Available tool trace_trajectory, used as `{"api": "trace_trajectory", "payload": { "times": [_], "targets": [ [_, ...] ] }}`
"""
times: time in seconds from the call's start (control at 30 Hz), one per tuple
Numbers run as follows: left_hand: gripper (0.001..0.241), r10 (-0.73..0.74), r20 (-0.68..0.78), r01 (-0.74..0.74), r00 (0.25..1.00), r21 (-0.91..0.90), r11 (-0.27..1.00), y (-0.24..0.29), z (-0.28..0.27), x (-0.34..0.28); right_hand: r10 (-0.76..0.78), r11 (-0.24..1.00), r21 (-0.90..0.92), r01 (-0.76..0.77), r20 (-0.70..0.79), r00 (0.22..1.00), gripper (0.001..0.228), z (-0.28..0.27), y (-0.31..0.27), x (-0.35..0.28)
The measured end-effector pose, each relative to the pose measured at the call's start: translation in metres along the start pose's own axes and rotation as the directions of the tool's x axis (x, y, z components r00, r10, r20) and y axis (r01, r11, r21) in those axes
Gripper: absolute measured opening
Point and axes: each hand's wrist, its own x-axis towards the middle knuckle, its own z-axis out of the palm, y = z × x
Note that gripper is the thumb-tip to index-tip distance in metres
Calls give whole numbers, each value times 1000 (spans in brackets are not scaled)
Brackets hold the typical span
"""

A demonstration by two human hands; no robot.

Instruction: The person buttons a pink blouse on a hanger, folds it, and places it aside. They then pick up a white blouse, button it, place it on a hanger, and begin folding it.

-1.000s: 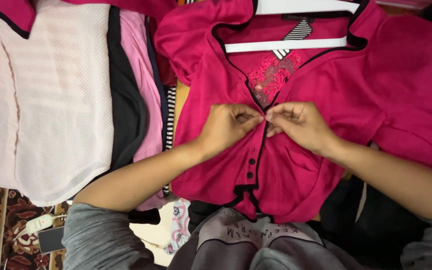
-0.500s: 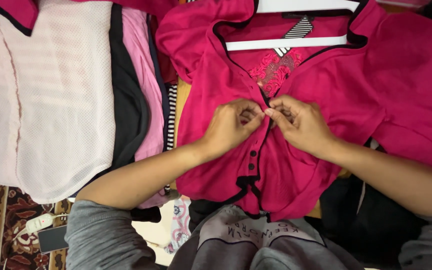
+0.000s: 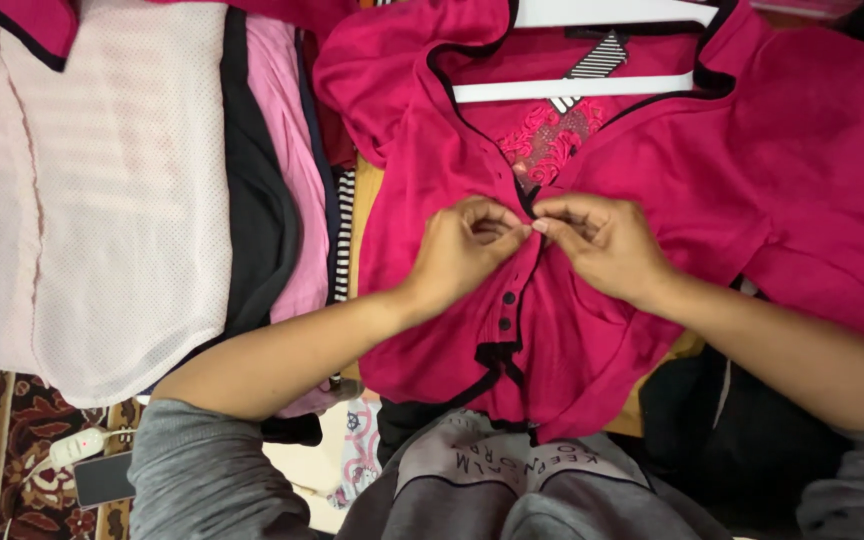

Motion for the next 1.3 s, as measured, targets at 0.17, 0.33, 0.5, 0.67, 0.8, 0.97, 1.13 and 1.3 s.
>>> {"api": "trace_trajectory", "payload": {
  "times": [0.17,0.33,0.5,0.67,0.8,0.97,1.13,1.3],
  "targets": [
    [15,-19,-27,17,999,-72,997,-20,5,11,-113,991,-73,112,-20,993,25,5,-6,-2],
    [13,-138,10,139,990,-98,986,-55,12,22,-323,893,-331,306,3,947,30,9,-11,-3],
    [16,-283,50,287,958,-218,933,-52,10,24,-380,853,-373,364,32,925,17,9,-10,-3],
    [10,-262,40,265,964,-142,954,-71,14,30,-349,870,-368,328,8,937,13,12,-4,-3],
    [8,-220,17,221,975,-98,970,-82,17,32,-288,901,-346,262,-24,957,14,12,-10,-3],
    [9,-96,-17,96,995,-18,995,-56,11,24,-166,976,-150,159,-38,985,20,7,-11,1],
    [9,-21,-18,20,1000,-68,997,-43,10,17,-78,988,-137,69,-60,995,21,6,-8,-4],
    [8,20,-11,-21,1000,-78,997,-48,10,18,36,997,-73,-37,-26,999,18,5,-8,-2]
  ]
}}
